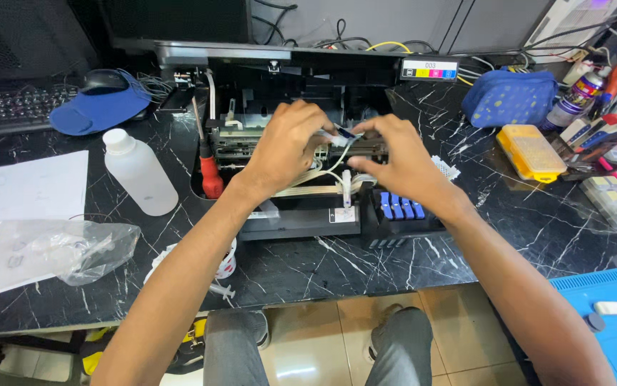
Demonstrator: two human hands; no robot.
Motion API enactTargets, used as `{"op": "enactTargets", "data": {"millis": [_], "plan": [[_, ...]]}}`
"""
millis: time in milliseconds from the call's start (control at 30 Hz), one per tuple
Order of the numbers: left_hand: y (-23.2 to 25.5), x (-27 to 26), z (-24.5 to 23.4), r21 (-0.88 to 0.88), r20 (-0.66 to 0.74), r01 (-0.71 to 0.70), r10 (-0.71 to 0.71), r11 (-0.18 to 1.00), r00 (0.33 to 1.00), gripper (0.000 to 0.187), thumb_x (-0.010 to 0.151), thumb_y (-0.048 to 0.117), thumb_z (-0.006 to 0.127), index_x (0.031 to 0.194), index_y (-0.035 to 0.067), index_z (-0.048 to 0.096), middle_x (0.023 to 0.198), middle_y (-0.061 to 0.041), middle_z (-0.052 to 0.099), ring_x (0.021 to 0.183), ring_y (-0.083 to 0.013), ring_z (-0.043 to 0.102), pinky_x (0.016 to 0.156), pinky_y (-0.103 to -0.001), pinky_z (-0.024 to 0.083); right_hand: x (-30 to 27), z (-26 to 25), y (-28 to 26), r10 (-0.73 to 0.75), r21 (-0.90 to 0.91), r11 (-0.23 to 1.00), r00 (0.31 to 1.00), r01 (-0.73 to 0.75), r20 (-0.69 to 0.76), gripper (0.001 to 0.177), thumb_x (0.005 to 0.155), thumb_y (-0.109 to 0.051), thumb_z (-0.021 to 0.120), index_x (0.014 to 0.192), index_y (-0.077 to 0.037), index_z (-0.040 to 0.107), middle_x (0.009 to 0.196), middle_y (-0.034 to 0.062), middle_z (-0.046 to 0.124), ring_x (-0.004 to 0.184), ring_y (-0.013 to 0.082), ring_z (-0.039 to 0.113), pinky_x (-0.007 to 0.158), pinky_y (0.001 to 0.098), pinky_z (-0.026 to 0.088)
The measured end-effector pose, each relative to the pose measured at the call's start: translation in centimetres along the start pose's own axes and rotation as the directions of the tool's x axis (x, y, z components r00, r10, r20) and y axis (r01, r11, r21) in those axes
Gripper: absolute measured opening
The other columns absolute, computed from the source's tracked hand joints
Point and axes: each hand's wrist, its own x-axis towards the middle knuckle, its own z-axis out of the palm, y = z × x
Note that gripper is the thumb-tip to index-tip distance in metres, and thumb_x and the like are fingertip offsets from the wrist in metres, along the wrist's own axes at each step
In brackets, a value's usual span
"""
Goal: The person is repairing a printer by cleaning and adjusting internal components. They use a tissue to wipe parts and manipulate wires and connectors inside the open printer chassis.
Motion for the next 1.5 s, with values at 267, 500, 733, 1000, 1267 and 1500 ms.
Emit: {"op": "enactTargets", "data": {"millis": [267, 500, 733, 1000, 1267, 1500], "plan": [[0.3, 0.4, 1.2, 0.316, 0.094, -0.218, 0.198, 0.924, 0.976, 0.015, 0.090, 0.016, 0.071, 0.102, 0.014, 0.062, 0.094, 0.001, 0.060, 0.099, -0.0185, 0.058, 0.087, -0.033, 0.045, 0.7, 2.9, -0.1, 0.046, -0.200, 0.978, 0.997, -0.056, -0.057, 0.034, 0.086, -0.039, 0.083, 0.107, -0.018, 0.068, 0.089, 0.0004, 0.068, 0.099, 0.0277, 0.065, 0.105, 0.0521, 0.041], [0.3, 0.7, 2.2, 0.079, 0.013, -0.026, 0.025, 0.997, 1.000, 0.026, 0.094, 0.015, 0.072, 0.119, 0.009, 0.065, 0.101, -0.007, 0.067, 0.102, -0.0253, 0.065, 0.086, -0.037, 0.052, 1.2, 2.2, 0.5, 0.116, -0.163, 0.978, 0.990, -0.127, -0.077, 0.024, 0.090, -0.035, 0.079, 0.102, -0.017, 0.069, 0.085, 0.0013, 0.074, 0.095, 0.0318, 0.070, 0.095, 0.0533, 0.047], [0.5, -0.3, 0.3, -0.205, 0.264, 0.357, -0.300, 0.911, 0.917, 0.041, 0.097, 0.008, 0.066, 0.136, 0.006, 0.056, 0.123, -0.017, 0.067, 0.120, -0.0411, 0.061, 0.102, -0.053, 0.047, 1.3, 0.5, -1.2, 0.410, 0.179, 0.896, 0.912, -0.407, 0.019, 0.023, 0.084, -0.027, 0.077, 0.105, -0.018, 0.072, 0.088, 0.0016, 0.079, 0.099, 0.0294, 0.074, 0.093, 0.0444, 0.051], [0.1, 0.6, 1.5, -0.372, 0.285, 0.464, -0.377, 0.804, 0.881, 0.044, 0.091, 0.010, 0.076, 0.132, 0.005, 0.061, 0.110, -0.018, 0.075, 0.110, -0.0389, 0.070, 0.094, -0.052, 0.055, 1.3, 0.5, -0.7, 0.536, 0.450, 0.680, 0.811, -0.579, 0.234, 0.027, 0.086, -0.019, 0.073, 0.111, -0.013, 0.065, 0.092, -0.0050, 0.078, 0.082, 0.0044, 0.067, 0.066, 0.0212, 0.055], [-0.5, 1.0, 2.4, -0.423, 0.214, 0.546, -0.505, 0.723, 0.836, 0.032, 0.086, 0.015, 0.079, 0.117, 0.010, 0.072, 0.086, -0.003, 0.076, 0.083, -0.0170, 0.076, 0.074, -0.033, 0.062, 1.0, 2.2, 1.8, 0.470, 0.355, 0.800, 0.873, -0.483, 0.131, 0.046, 0.083, -0.025, 0.082, 0.122, -0.012, 0.061, 0.108, 0.0040, 0.077, 0.107, 0.0199, 0.069, 0.089, 0.0361, 0.055], [0.9, 2.4, 1.5, -0.240, 0.170, 0.680, -0.660, 0.693, 0.732, 0.020, 0.077, 0.025, 0.081, 0.095, 0.018, 0.080, 0.069, -0.001, 0.075, 0.075, -0.0212, 0.078, 0.068, -0.034, 0.060, 1.1, 1.3, -3.0, 0.421, 0.143, 0.895, 0.906, -0.422, 0.038, 0.051, 0.084, -0.030, 0.083, 0.125, -0.014, 0.057, 0.091, 0.0077, 0.068, 0.088, 0.0354, 0.072, 0.080, 0.0486, 0.055]]}}
